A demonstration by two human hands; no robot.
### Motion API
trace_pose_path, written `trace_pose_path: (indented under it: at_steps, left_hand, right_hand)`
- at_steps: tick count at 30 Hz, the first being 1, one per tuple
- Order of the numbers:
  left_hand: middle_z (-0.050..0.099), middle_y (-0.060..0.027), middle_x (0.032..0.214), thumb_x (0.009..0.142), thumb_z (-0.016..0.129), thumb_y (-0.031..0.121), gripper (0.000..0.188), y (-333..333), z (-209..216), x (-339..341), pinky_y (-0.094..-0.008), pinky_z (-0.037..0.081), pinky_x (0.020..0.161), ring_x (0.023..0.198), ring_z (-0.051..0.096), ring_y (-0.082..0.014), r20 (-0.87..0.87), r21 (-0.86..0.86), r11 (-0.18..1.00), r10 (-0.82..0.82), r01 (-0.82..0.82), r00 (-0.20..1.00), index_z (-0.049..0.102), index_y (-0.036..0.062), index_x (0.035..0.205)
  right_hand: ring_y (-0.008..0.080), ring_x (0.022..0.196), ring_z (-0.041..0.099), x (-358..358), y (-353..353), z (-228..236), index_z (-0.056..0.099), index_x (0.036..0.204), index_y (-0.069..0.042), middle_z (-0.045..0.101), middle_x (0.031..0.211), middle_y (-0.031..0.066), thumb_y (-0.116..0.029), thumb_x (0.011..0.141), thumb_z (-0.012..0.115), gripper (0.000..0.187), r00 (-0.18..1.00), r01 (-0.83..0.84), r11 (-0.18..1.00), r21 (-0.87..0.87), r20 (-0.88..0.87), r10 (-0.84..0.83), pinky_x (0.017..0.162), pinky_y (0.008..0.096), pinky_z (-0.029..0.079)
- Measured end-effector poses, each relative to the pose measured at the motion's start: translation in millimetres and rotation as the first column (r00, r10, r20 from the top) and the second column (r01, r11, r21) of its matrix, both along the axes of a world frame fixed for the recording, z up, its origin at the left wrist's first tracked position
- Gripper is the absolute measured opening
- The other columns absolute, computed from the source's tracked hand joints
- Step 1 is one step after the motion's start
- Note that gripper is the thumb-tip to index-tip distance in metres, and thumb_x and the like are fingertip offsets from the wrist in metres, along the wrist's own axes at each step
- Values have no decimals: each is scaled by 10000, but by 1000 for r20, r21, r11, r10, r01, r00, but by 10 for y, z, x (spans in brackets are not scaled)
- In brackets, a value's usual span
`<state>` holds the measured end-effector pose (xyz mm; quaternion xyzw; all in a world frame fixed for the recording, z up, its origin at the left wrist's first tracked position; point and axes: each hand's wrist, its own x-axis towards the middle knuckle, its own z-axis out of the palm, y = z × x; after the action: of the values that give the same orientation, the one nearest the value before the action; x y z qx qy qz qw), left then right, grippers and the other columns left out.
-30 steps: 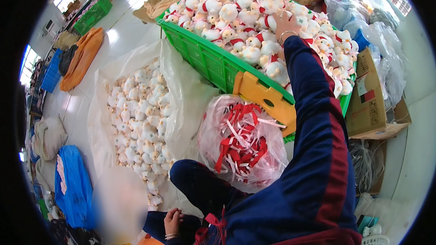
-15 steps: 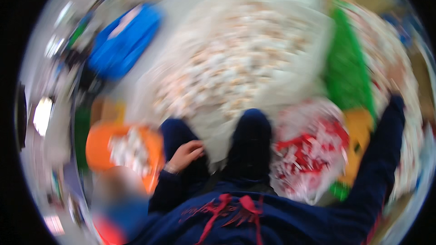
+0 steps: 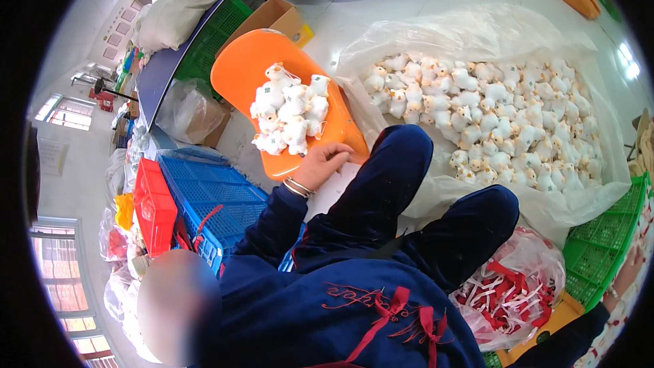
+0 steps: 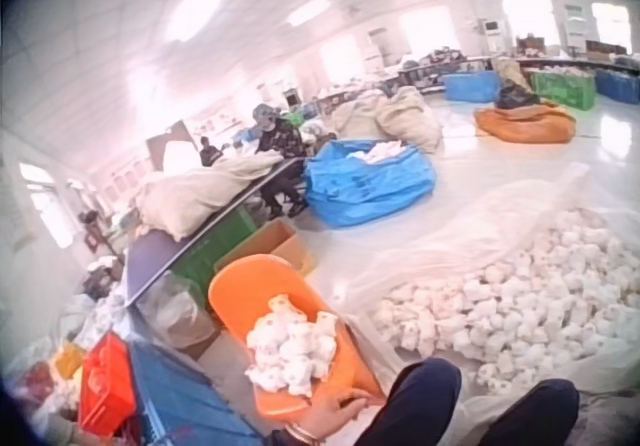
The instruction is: The person sits on the floor and ties red ribbons around the necks of small white plush toys. They pick up each toy, wrap the ribbon, and place the finished items into a green crate.
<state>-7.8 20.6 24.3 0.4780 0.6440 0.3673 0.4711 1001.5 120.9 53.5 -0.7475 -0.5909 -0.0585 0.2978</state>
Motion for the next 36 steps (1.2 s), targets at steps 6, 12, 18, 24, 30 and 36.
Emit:
trace_pose_path:
  at_steps: [6,12,18,24,30,36]
  left_hand:
    - [699,-14,875,989,639,169,229,169,194,-862,-226,521,665,715,616,-70,-144,175,969,203,-177,969,710,-27,1084]
    - [703,-16,849,978,658,172,230,166,169,-1549,-233,510,656,713,604,-62,-292,268,935,310,-234,905,712,-24,1085]
    - [701,-9,824,981,646,158,216,-152,-267,-1555,-237,507,652,716,619,-69,-311,197,960,254,-200,916,713,-17,1087]
    - [683,-29,843,1023,625,163,206,-346,-299,-1541,-264,507,658,714,613,-105,-339,212,956,267,-204,902,726,-7,1081]
    - [697,-20,969,1049,601,218,259,-195,-423,-1450,-177,422,578,717,571,-39,-130,144,987,95,-76,987,692,12,1176]
    - [700,-15,971,1058,571,168,222,116,-344,-1050,-188,411,602,720,546,-39,-130,159,985,-45,65,991,690,7,1155]
  right_hand:
    - [164,898,596,-2526,-685,-52,628,1075,7,615,952,38,-185,1035,583,201,921,-316,903,-290,-324,218,834,307,488]
    - [297,829,657,-3191,-1841,-958,627,1063,43,687,992,200,-185,841,707,328,960,-159,489,-857,-250,-127,757,370,520]
    - [468,1176,609,-3509,-2801,-2005,524,1373,-9,636,1261,295,-224,869,684,571,997,79,688,-722,41,-72,985,490,494]
    - [424,993,649,-3770,-2445,-1540,691,1133,-5,691,1064,238,-332,1016,526,385,997,-49,921,-387,-73,23,895,483,510]
    - [343,874,704,-3426,-2550,-1239,751,990,-52,737,933,189,-377,960,634,347,951,225,868,-442,-93,-294,786,440,532]
    - [219,909,706,-3385,-2737,-827,744,1087,-30,748,953,119,-320,981,659,321,913,215,934,-284,-282,-296,812,336,538]
